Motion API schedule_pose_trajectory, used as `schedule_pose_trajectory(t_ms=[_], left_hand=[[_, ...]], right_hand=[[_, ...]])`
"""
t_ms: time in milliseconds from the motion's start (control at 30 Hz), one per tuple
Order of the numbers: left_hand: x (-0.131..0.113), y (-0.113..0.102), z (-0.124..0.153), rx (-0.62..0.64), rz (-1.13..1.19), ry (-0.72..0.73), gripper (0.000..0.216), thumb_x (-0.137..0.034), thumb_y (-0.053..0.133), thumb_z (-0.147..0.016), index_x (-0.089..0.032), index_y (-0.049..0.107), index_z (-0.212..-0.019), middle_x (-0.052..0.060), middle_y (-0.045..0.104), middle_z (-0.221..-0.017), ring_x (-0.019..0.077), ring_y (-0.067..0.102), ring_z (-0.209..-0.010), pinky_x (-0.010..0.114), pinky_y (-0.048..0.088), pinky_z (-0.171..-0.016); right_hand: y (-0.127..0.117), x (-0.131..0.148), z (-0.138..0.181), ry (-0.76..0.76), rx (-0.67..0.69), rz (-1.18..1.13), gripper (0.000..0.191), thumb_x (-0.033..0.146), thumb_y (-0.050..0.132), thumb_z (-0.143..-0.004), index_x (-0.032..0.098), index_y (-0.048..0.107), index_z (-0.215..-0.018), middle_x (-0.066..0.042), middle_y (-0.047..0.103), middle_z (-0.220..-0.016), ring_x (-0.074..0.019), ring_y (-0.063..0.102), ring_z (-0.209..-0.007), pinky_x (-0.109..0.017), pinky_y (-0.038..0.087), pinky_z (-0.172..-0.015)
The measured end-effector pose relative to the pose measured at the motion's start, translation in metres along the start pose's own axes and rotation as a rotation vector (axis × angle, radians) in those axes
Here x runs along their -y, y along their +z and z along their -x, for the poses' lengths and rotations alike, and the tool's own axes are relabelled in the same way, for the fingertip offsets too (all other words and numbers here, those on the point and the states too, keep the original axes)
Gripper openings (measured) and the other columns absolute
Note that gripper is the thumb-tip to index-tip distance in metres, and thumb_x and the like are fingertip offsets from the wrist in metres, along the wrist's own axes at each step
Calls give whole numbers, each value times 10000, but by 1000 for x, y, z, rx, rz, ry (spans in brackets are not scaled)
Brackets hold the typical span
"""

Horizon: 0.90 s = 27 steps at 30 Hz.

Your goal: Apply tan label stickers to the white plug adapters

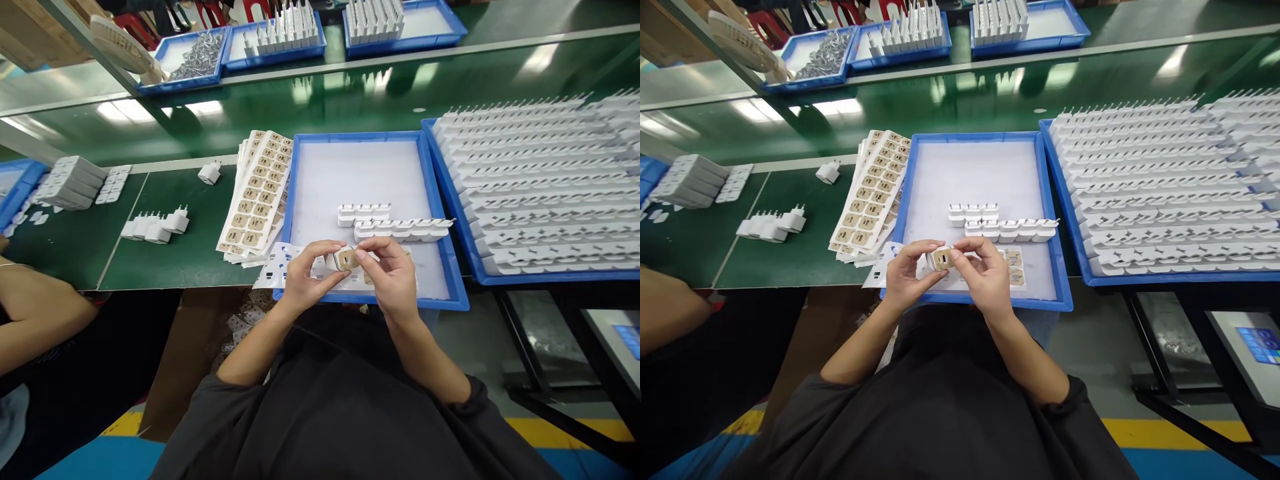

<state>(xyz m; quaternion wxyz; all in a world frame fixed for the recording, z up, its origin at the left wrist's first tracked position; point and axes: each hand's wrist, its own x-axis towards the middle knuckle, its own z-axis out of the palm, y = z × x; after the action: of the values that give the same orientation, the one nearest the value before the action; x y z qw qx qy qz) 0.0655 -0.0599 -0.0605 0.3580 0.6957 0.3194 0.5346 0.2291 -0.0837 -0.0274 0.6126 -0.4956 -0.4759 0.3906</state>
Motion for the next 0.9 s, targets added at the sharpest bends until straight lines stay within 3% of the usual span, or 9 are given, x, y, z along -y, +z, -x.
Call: schedule_pose_trajectory(t_ms=[533,900], left_hand=[[-3,0,-1,9,-40,-6,429,-241,818,-824,-234,659,-1222,113,740,-1188,268,690,-1161,410,569,-973],[-5,0,-2,8,-43,13,426,-227,812,-829,-233,653,-1224,116,737,-1191,262,691,-1153,410,570,-978]], right_hand=[[1,-1,2,40,14,14,144,358,745,-876,248,669,-931,-18,669,-867,-175,682,-831,-278,599,-683],[6,1,3,-16,-4,64,98,303,743,-885,253,670,-928,2,664,-841,-150,671,-811,-256,596,-672]])
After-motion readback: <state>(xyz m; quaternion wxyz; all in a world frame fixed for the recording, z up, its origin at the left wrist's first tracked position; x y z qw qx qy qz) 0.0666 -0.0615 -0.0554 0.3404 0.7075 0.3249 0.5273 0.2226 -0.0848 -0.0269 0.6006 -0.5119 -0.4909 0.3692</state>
